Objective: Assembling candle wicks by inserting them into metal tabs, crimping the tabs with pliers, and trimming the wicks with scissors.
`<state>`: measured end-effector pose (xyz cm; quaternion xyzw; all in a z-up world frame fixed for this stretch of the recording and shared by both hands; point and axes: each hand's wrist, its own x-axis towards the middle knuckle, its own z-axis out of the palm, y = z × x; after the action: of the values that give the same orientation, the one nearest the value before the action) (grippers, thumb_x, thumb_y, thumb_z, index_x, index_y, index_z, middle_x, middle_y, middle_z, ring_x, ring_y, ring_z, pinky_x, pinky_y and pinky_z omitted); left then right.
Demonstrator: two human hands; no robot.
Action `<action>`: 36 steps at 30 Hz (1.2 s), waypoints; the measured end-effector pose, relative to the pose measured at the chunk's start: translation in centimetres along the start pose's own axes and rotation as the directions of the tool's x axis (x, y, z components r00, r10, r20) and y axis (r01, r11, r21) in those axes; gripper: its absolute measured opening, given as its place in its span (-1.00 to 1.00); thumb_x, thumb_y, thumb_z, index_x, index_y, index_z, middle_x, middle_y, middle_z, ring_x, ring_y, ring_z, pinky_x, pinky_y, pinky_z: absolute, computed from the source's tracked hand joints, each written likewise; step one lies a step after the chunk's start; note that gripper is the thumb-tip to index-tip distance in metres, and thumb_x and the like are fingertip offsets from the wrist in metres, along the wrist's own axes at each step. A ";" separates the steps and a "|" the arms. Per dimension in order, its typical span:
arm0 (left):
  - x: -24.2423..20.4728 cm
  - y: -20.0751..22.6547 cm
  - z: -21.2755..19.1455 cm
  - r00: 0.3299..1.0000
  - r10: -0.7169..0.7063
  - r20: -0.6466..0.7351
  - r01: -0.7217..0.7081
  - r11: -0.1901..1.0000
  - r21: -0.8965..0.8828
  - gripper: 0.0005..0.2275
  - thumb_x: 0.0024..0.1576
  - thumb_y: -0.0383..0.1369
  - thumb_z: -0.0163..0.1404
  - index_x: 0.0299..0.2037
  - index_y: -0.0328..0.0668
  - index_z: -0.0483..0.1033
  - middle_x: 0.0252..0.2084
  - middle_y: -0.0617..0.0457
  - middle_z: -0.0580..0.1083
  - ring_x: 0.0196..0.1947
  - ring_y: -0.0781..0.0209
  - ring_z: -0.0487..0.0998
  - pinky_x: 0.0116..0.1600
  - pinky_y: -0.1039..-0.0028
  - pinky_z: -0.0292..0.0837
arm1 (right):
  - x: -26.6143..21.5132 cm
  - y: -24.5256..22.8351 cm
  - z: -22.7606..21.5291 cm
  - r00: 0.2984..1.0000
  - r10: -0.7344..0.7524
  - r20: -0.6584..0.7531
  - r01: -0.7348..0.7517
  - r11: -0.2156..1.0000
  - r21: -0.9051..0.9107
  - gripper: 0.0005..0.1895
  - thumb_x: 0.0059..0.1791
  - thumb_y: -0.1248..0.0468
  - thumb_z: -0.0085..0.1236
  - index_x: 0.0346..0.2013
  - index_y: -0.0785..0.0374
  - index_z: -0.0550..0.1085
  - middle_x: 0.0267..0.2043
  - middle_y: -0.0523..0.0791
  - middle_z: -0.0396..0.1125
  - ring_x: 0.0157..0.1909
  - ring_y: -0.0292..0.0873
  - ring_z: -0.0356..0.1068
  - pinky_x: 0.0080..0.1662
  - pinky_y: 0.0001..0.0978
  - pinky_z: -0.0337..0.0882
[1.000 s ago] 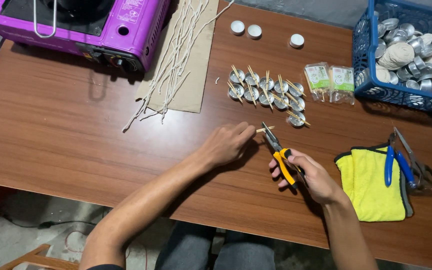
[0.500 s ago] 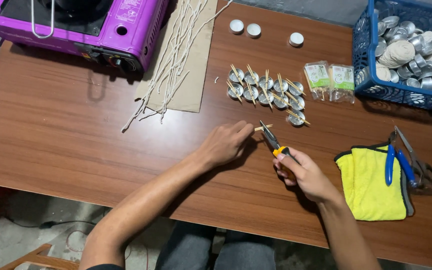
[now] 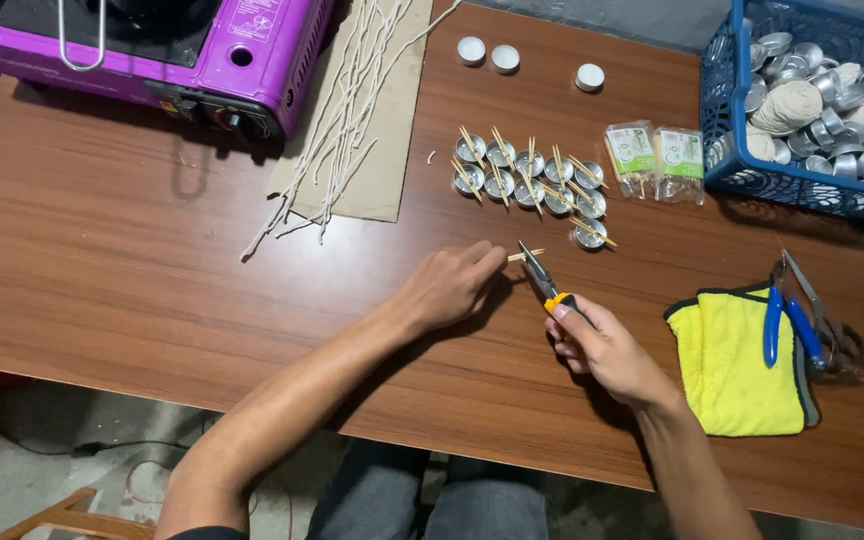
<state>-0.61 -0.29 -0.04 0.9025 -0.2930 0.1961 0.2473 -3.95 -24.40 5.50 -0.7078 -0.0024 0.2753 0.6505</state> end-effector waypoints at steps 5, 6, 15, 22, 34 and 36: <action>0.2 0.0 -0.2 0.998 0.015 -0.057 -0.012 0.999 0.051 -0.94 0.24 -0.33 -0.20 -0.26 -0.03 0.30 -0.46 0.10 0.25 -0.59 0.04 0.50 -0.49 0.37 0.47 | -0.6 -3.0 0.1 0.996 -0.020 0.086 0.021 1.000 0.000 -0.77 0.16 0.23 -0.17 -0.16 0.33 0.39 -0.30 -0.04 0.24 -0.39 -0.19 0.27 -0.50 -0.50 0.22; 0.2 -0.1 -0.1 0.997 0.018 -0.075 -0.012 0.997 0.077 -0.93 0.23 -0.32 -0.19 -0.27 -0.02 0.29 -0.46 0.11 0.23 -0.59 0.06 0.49 -0.49 0.39 0.47 | -1.2 -4.7 0.7 0.994 -0.027 0.108 0.029 0.999 -0.022 -0.74 0.15 0.22 -0.18 -0.13 0.37 0.40 -0.26 -0.01 0.29 -0.36 -0.18 0.29 -0.46 -0.45 0.28; -0.3 -0.9 -2.1 0.999 -0.001 -0.039 0.003 0.998 0.065 -0.92 0.23 -0.28 -0.13 -0.28 -0.02 0.31 -0.44 0.06 0.30 -0.49 -0.03 0.55 -0.40 0.32 0.54 | -0.4 -2.4 -5.0 0.936 -0.295 -0.191 0.306 0.952 0.032 -0.70 0.08 0.21 -0.12 -0.09 0.38 0.46 -0.32 0.12 0.37 -0.38 -0.01 0.39 -0.41 -0.32 0.34; -0.2 -1.0 -2.5 0.998 -0.053 0.046 0.054 0.998 -0.019 -0.92 0.24 -0.31 -0.18 -0.28 -0.03 0.32 -0.45 0.04 0.33 -0.50 -0.07 0.56 -0.38 0.29 0.53 | 0.5 0.3 -12.9 0.460 -0.757 -0.465 -0.001 0.523 -0.852 -0.84 -0.02 0.29 0.13 -0.31 0.36 0.40 0.01 0.06 0.21 -0.12 0.18 0.37 -0.06 -0.13 0.35; -0.4 -0.5 -3.7 0.982 -0.154 0.111 0.165 0.981 -0.102 -0.85 0.29 -0.28 -0.19 -0.31 -0.02 0.35 -0.48 0.01 0.39 -0.47 -0.03 0.59 -0.36 0.30 0.56 | 1.8 1.3 -14.6 0.557 -0.608 -0.565 -0.327 0.465 -0.823 -0.77 -0.09 0.23 0.17 -0.40 0.40 0.54 -0.05 0.08 0.31 0.04 0.23 0.38 0.05 0.00 0.41; -0.7 -0.8 -3.0 0.978 -0.168 0.120 0.181 0.978 -0.107 -0.85 0.29 -0.26 -0.17 -0.30 -0.05 0.36 -0.46 -0.05 0.43 -0.44 -0.10 0.61 -0.35 0.23 0.56 | 1.7 1.5 -14.6 0.596 -0.568 -0.568 -0.323 0.479 -0.816 -0.73 -0.02 0.25 0.17 -0.21 0.47 0.56 0.00 0.08 0.28 0.09 0.20 0.35 0.08 -0.08 0.40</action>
<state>-1.25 2.26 1.73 0.9181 -0.2367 0.1057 0.2998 2.69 -37.47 3.51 -0.9713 0.0883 -0.1649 0.1470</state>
